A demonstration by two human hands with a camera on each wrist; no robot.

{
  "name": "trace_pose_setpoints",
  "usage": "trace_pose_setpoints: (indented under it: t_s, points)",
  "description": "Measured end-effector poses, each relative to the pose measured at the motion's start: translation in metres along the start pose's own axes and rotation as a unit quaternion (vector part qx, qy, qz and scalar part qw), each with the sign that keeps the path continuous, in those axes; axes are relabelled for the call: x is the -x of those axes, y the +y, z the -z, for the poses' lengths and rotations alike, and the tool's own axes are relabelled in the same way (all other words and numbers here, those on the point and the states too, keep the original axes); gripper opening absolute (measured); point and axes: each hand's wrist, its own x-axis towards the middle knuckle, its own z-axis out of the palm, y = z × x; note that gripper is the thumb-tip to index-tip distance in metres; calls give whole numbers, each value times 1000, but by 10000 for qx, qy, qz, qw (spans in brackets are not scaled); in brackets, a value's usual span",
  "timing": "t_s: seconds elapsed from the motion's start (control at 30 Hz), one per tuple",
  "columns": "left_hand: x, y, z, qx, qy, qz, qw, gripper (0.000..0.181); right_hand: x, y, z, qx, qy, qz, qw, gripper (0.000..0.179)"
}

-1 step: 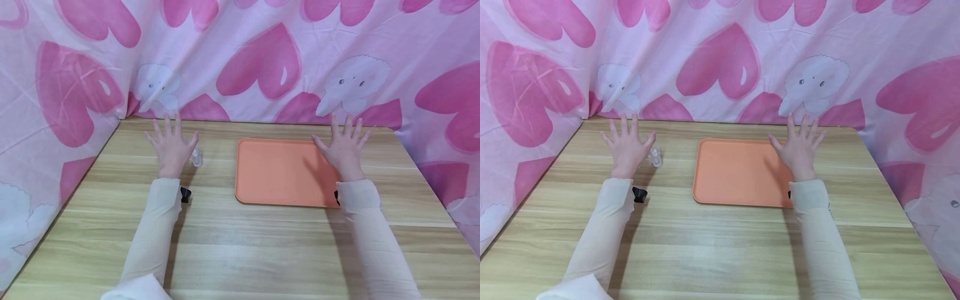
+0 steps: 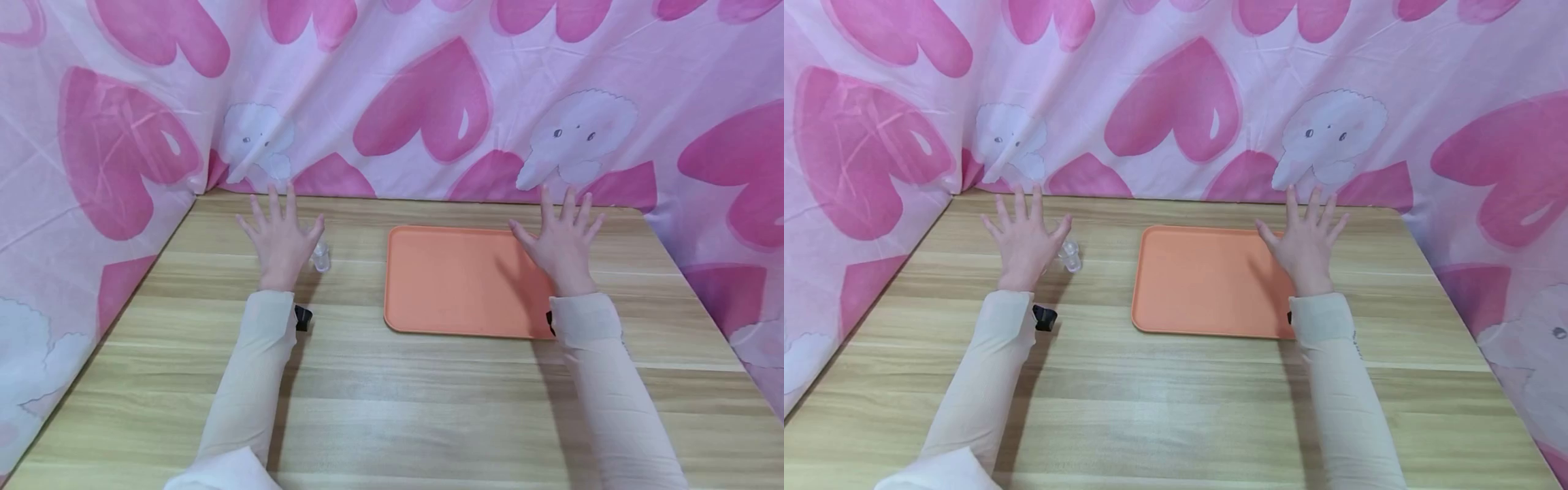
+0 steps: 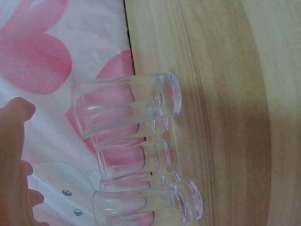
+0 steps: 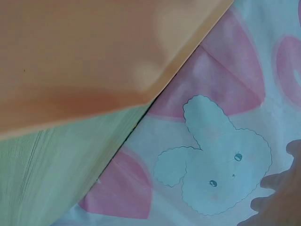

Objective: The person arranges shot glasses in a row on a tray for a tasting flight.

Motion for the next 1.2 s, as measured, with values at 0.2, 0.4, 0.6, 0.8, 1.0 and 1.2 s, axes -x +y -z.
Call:
trace_pose_setpoints:
  t_s: [0.2,0.4,0.6,0.8,1.0,1.2]
  points:
    - [-1,0,0,-48,-37,-9,10000,82,1,0,1,1,-94,-18,10000,87]
    - [-1,1,2,18,-87,-14,10000,82,1,0,1,-140,-93,-70,9998,87]
    - [1,-1,3,28,-139,-27,9999,82,1,0,1,-310,-95,-74,9994,86]
    - [1,-3,9,394,-182,-128,9990,80,2,1,6,-1311,-316,-84,9908,83]
    - [3,-9,18,995,-142,-220,9947,75,2,7,13,-2575,-942,-348,9611,77]
    - [8,-20,27,1393,-82,-113,9902,67,5,21,12,-3310,-1229,-574,9338,65]
